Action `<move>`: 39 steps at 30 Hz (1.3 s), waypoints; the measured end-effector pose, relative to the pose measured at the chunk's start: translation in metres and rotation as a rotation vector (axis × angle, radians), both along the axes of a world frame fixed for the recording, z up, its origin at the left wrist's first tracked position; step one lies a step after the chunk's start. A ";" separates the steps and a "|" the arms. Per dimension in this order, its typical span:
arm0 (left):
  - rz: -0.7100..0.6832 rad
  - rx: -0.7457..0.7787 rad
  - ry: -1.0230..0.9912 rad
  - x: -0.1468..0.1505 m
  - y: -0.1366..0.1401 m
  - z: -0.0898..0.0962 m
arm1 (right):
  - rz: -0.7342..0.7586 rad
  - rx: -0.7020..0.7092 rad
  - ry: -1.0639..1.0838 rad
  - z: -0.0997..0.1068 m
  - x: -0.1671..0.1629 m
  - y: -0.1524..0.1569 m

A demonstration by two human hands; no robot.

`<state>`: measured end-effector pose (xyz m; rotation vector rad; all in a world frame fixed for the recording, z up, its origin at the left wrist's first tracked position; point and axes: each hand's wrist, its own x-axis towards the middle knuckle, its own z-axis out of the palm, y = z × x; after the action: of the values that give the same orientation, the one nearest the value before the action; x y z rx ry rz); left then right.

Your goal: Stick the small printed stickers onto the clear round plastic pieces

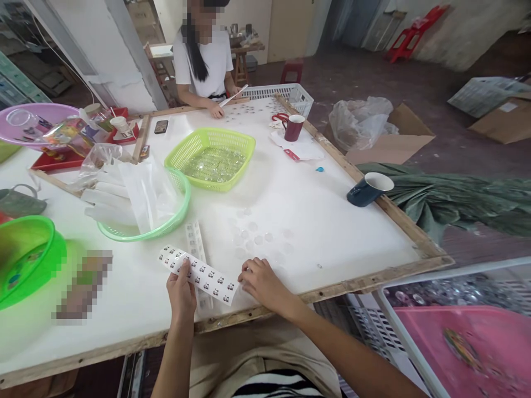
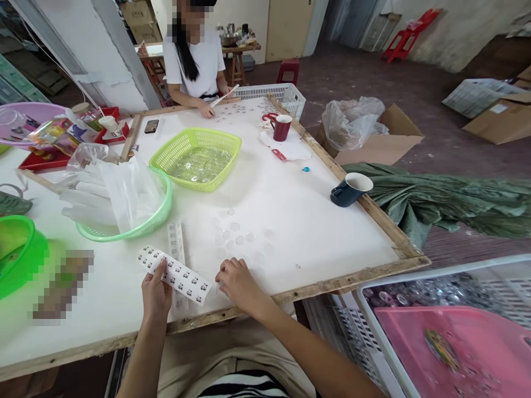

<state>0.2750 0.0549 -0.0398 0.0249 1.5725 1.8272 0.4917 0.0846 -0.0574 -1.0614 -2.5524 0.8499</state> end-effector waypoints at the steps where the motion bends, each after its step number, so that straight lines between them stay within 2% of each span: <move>1: -0.003 0.001 -0.001 0.000 0.000 0.000 | -0.040 0.004 0.018 0.000 0.004 0.006; 5: -0.010 0.000 -0.004 -0.001 0.001 -0.003 | -0.287 0.050 0.076 -0.003 0.027 0.044; 7: -0.013 0.000 -0.005 -0.002 0.001 -0.003 | -0.361 0.072 0.067 -0.008 0.040 0.064; 10: -0.020 -0.001 -0.008 -0.001 0.001 -0.002 | -0.348 0.072 0.047 -0.018 0.052 0.082; 14: -0.023 -0.017 -0.009 -0.002 -0.001 -0.001 | -0.345 0.063 0.036 -0.026 0.057 0.084; 20: -0.026 -0.023 -0.007 -0.001 0.001 -0.001 | -0.417 0.034 0.018 -0.020 0.057 0.093; 24: -0.022 -0.022 -0.008 -0.001 0.002 0.000 | -0.423 0.095 -0.008 -0.012 0.054 0.097; 29: -0.024 -0.025 -0.012 -0.001 0.001 -0.001 | -0.200 0.137 0.009 -0.007 0.041 0.086; 31: -0.026 -0.025 -0.013 -0.001 0.001 -0.001 | -0.168 0.137 0.007 -0.007 0.036 0.083; 39: -0.032 -0.016 -0.033 0.000 0.003 0.001 | -0.280 0.128 0.008 -0.010 0.032 0.085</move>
<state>0.2748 0.0575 -0.0390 0.0131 1.5551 1.7819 0.5233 0.1696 -0.0678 -1.3293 -2.3393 0.6084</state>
